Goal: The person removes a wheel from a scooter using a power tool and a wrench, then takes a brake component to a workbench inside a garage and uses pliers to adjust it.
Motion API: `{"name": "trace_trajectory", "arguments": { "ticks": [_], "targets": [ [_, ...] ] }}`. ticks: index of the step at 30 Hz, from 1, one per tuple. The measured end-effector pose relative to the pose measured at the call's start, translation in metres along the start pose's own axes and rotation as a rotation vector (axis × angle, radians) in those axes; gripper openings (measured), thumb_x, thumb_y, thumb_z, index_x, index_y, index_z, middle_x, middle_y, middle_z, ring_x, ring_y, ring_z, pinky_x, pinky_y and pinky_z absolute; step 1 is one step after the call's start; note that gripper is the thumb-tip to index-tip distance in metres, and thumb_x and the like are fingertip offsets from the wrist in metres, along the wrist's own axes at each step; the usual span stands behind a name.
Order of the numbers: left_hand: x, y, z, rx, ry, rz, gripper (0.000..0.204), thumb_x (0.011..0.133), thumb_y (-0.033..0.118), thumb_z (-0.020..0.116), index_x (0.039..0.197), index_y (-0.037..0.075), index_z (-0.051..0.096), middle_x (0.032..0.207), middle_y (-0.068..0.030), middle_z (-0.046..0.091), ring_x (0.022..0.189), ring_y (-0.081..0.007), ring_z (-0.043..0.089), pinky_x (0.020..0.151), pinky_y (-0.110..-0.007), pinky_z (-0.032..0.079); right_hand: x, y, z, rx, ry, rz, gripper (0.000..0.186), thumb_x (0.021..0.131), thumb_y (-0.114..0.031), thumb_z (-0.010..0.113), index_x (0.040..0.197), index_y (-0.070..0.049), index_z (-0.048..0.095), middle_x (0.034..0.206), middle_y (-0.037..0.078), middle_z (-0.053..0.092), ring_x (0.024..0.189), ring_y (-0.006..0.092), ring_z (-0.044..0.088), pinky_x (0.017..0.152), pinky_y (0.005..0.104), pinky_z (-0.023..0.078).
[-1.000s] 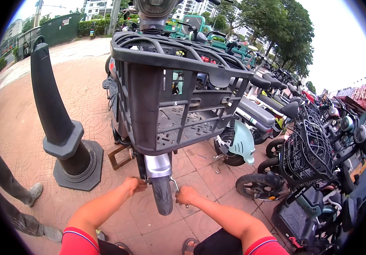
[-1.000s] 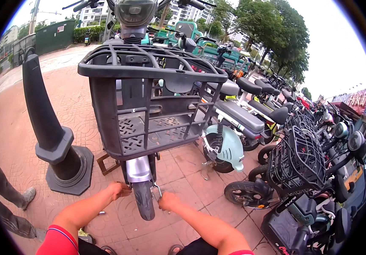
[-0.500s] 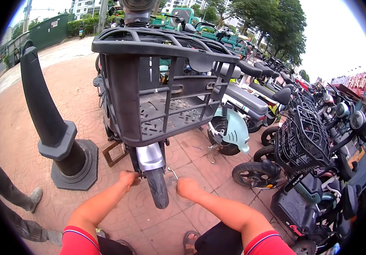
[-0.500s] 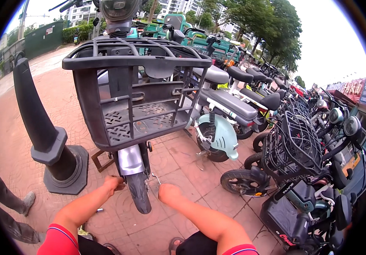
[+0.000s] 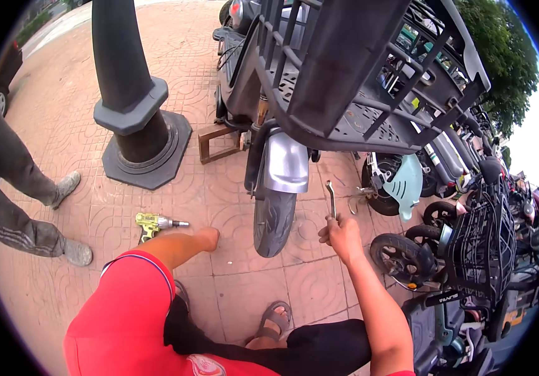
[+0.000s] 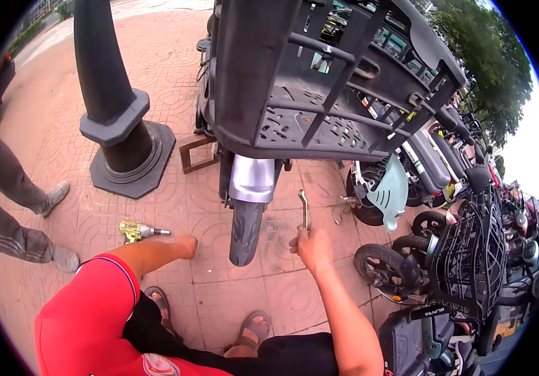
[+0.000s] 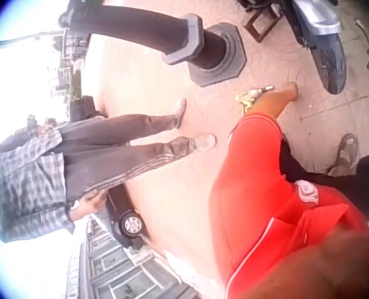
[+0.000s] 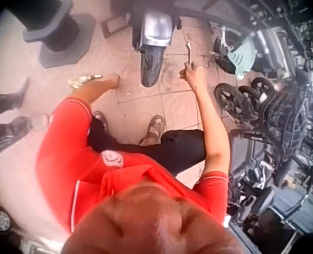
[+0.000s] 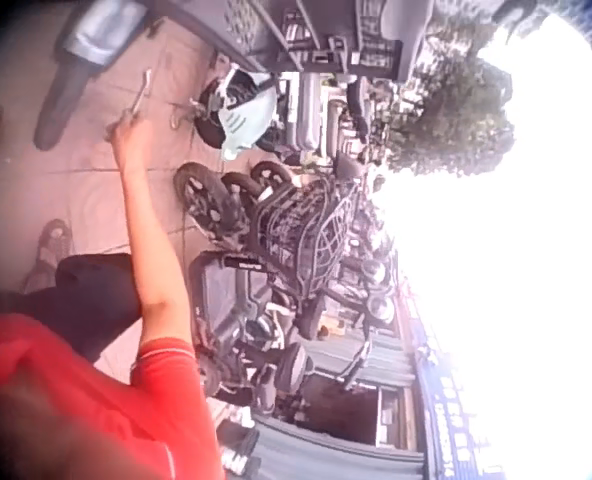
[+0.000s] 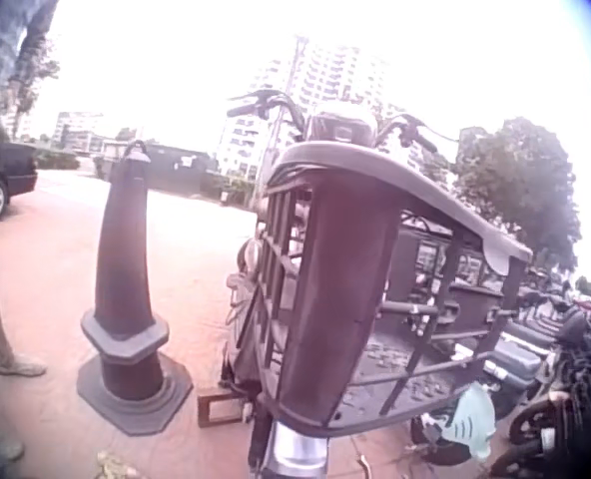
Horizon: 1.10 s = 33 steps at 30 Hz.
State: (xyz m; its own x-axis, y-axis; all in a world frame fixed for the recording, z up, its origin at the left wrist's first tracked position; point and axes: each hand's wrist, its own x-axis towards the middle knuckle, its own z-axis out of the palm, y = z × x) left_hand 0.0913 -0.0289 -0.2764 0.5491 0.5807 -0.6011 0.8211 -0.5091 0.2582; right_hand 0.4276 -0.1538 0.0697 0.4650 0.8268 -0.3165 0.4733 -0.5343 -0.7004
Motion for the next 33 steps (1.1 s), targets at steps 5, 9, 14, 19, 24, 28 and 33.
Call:
{"name": "trace_trajectory", "arguments": {
  "ticks": [5, 9, 14, 19, 24, 28, 33],
  "targets": [
    [-0.008, -0.015, 0.024, -0.048, 0.018, -0.01, 0.02, 0.076, 0.007, 0.07, 0.092, 0.002, 0.08, 0.104, -0.0243, 0.076, 0.102, -0.0404, 0.074, 0.086, -0.048, 0.061, -0.026, -0.028, -0.018, 0.484, 0.212, 0.001, 0.028, 0.11, -0.015, 0.049, 0.13, 0.001, 0.059, 0.083, 0.005, 0.068, 0.059, 0.0104, 0.059, 0.052, 0.0237, 0.041],
    [-0.018, 0.008, 0.001, -0.115, 0.187, 0.14, 0.029, 0.074, 0.005, 0.069, 0.101, 0.002, 0.078, 0.112, -0.023, 0.074, 0.105, -0.0411, 0.072, 0.086, -0.048, 0.06, -0.056, -0.056, -0.052, 0.73, 0.412, -0.262, 0.03, 0.112, -0.017, 0.049, 0.136, -0.001, 0.055, 0.099, 0.006, 0.07, 0.065, 0.0069, 0.058, 0.055, 0.0219, 0.043],
    [-0.067, 0.045, -0.103, -0.506, 0.4, 0.573, 0.037, 0.082, 0.008, 0.063, 0.118, 0.002, 0.067, 0.115, -0.0189, 0.072, 0.108, -0.0389, 0.07, 0.093, -0.047, 0.057, -0.111, -0.072, -0.04, 0.275, 0.392, -0.677, 0.037, 0.115, -0.024, 0.049, 0.143, 0.0, 0.053, 0.092, 0.006, 0.072, 0.064, 0.0068, 0.057, 0.056, 0.0194, 0.04],
    [-0.14, 0.086, -0.173, -0.855, 0.602, 0.63, 0.044, 0.093, 0.023, 0.07, 0.131, 0.002, 0.06, 0.121, -0.0182, 0.071, 0.115, -0.0354, 0.069, 0.1, -0.044, 0.055, -0.117, -0.084, -0.008, -0.308, 0.062, -0.822, 0.028, 0.103, -0.005, 0.066, 0.13, 0.004, 0.064, 0.078, 0.008, 0.074, 0.068, 0.0155, 0.07, 0.065, 0.0289, 0.055],
    [-0.152, 0.115, -0.164, -1.045, 0.556, 0.608, 0.094, 0.084, 0.052, 0.083, 0.148, -0.005, 0.045, 0.132, -0.0248, 0.065, 0.121, -0.0377, 0.066, 0.106, -0.045, 0.052, -0.115, -0.149, 0.042, 0.008, -0.155, -0.503, 0.03, 0.104, -0.006, 0.066, 0.132, 0.002, 0.066, 0.087, 0.009, 0.074, 0.08, 0.0172, 0.072, 0.073, 0.0302, 0.057],
    [-0.139, 0.134, -0.173, -1.077, 0.58, 0.561, 0.104, 0.075, 0.052, 0.089, 0.15, -0.004, 0.044, 0.139, -0.0261, 0.061, 0.129, -0.0403, 0.061, 0.109, -0.047, 0.05, -0.093, -0.206, 0.081, -0.091, -0.354, -0.783, 0.029, 0.101, -0.007, 0.067, 0.129, 0.001, 0.065, 0.097, 0.017, 0.075, 0.092, 0.0285, 0.074, 0.078, 0.037, 0.058],
    [-0.138, 0.156, -0.171, -0.988, 0.559, 0.445, 0.101, 0.074, 0.044, 0.088, 0.153, 0.003, 0.039, 0.148, -0.0261, 0.048, 0.138, -0.0417, 0.051, 0.112, -0.05, 0.047, -0.003, -0.21, 0.135, -0.76, -0.267, -1.166, 0.014, 0.095, -0.011, 0.068, 0.105, -0.001, 0.068, 0.086, 0.02, 0.071, 0.087, 0.042, 0.07, 0.074, 0.0512, 0.055]
  ]
}}
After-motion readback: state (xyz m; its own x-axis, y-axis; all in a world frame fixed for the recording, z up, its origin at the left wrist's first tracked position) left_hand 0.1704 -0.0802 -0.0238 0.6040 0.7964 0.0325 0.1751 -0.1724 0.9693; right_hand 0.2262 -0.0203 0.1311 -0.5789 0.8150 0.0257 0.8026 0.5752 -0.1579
